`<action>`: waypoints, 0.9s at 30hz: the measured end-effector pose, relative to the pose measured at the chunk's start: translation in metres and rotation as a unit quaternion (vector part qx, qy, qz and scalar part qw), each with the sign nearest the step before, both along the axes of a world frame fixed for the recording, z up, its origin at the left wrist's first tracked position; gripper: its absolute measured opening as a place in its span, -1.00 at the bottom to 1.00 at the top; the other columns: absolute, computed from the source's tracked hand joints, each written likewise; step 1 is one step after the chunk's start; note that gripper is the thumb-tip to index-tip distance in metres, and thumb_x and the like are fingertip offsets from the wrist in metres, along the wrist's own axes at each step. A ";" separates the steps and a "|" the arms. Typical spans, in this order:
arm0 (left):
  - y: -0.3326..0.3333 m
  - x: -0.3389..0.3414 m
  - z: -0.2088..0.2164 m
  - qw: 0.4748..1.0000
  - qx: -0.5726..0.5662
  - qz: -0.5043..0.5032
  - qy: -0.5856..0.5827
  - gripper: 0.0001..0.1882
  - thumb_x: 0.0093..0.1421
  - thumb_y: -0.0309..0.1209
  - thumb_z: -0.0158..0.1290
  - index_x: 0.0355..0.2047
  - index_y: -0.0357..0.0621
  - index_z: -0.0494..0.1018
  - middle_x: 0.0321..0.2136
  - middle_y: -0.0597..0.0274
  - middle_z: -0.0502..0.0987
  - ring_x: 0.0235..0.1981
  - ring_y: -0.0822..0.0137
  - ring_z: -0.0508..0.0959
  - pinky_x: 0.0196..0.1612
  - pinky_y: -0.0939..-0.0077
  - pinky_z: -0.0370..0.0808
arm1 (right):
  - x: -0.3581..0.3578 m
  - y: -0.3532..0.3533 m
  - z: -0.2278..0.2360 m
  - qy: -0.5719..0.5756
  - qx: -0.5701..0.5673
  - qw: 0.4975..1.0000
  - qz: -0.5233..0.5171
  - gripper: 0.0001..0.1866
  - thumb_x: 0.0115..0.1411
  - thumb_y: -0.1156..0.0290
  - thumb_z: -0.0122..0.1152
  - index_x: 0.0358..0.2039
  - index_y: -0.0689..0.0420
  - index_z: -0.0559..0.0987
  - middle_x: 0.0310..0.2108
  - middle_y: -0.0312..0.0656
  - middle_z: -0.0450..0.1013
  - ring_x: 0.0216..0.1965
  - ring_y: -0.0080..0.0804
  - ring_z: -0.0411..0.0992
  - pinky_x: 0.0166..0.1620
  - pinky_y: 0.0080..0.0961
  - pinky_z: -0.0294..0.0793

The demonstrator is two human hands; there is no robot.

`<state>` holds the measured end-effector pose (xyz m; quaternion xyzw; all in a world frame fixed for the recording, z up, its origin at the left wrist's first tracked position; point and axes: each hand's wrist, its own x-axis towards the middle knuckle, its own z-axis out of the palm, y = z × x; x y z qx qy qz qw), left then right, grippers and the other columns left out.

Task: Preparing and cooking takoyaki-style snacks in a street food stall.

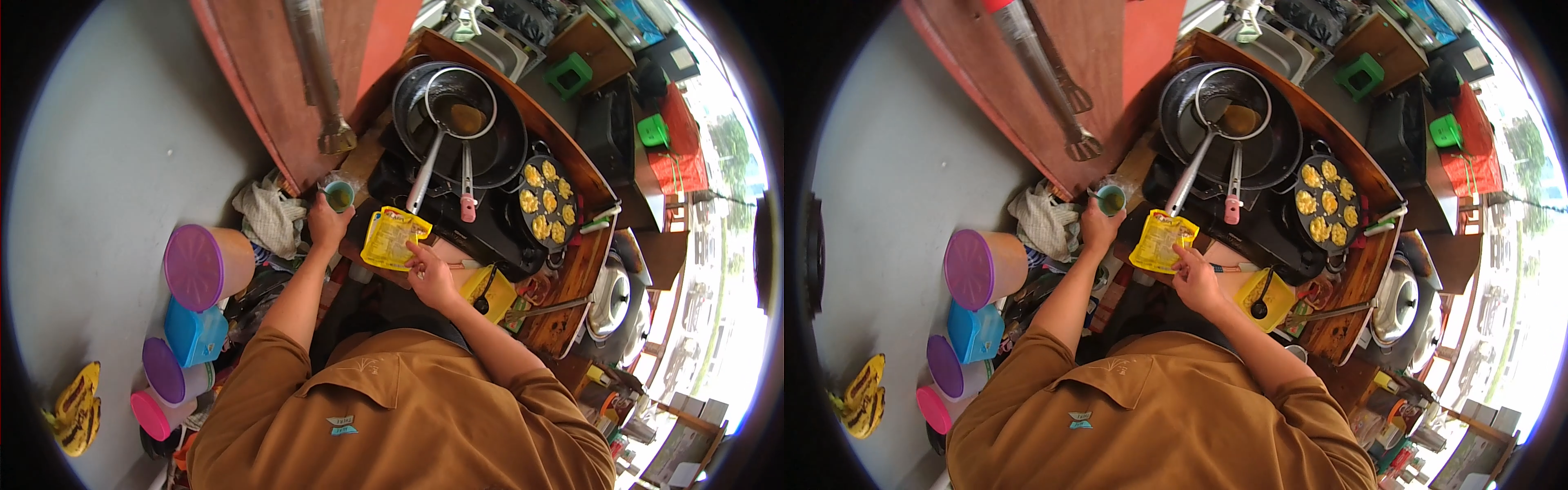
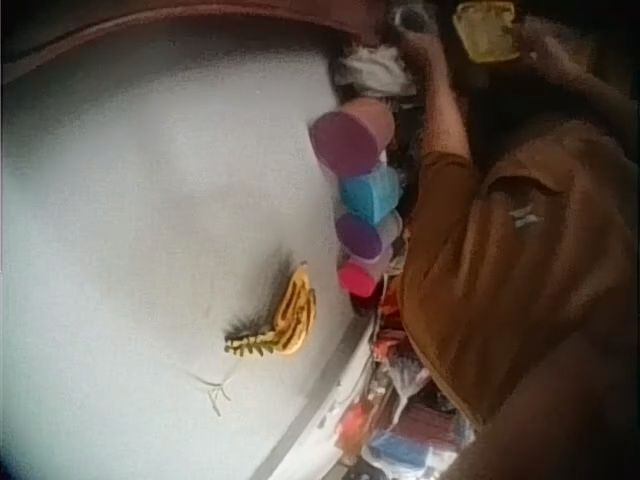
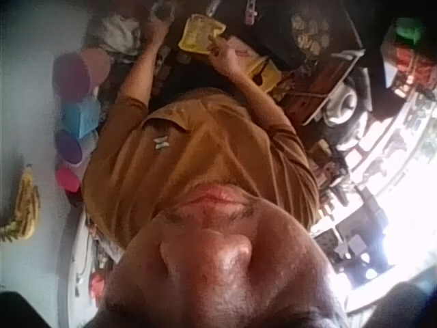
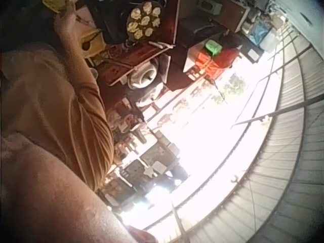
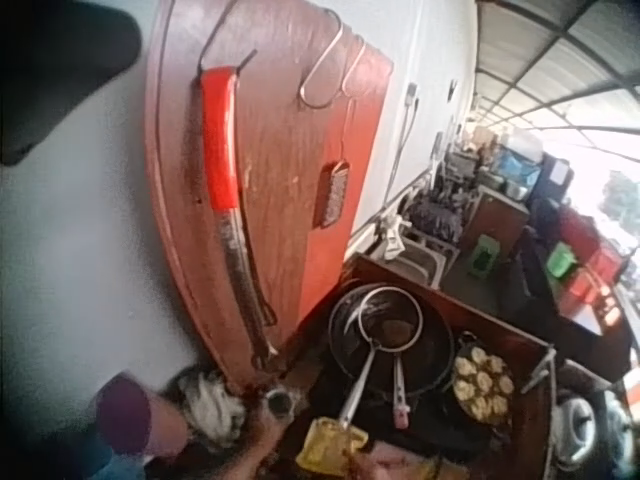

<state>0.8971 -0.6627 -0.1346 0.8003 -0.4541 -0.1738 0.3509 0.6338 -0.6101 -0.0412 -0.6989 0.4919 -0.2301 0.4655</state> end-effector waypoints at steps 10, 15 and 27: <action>-0.075 -0.011 -0.022 0.999 -0.001 -0.031 -0.035 -0.34 -0.12 -0.12 0.38 -0.15 -0.33 0.39 -0.29 -0.28 0.60 -0.20 -0.23 0.61 -0.13 0.00 0.55 | -0.076 0.054 0.010 0.002 0.025 0.992 -0.122 -0.39 0.04 0.72 0.10 0.19 0.34 0.42 -0.12 -0.06 0.45 -0.19 -0.40 0.52 -0.14 -0.55 0.52; -0.097 -0.016 -0.020 0.999 0.024 -0.014 -0.037 -0.30 -0.10 -0.08 0.38 -0.12 -0.35 0.38 -0.29 -0.36 0.59 -0.20 -0.30 0.60 -0.11 -0.04 0.54 | -0.105 0.079 0.003 -0.039 0.015 0.980 -0.196 -0.37 0.02 0.74 0.11 0.19 0.31 0.43 -0.11 -0.08 0.44 -0.20 -0.43 0.52 -0.14 -0.60 0.50; -0.085 -0.002 -0.041 0.995 0.039 -0.019 -0.090 -0.05 -0.19 0.08 0.44 0.04 -0.40 0.38 -0.15 -0.26 0.59 -0.07 -0.19 0.59 -0.01 0.07 0.51 | -0.150 0.122 -0.008 -0.045 -0.008 0.958 -0.282 -0.38 0.05 0.77 0.09 0.20 0.32 0.41 0.11 -0.03 0.35 -0.17 -0.50 0.51 -0.15 -0.64 0.49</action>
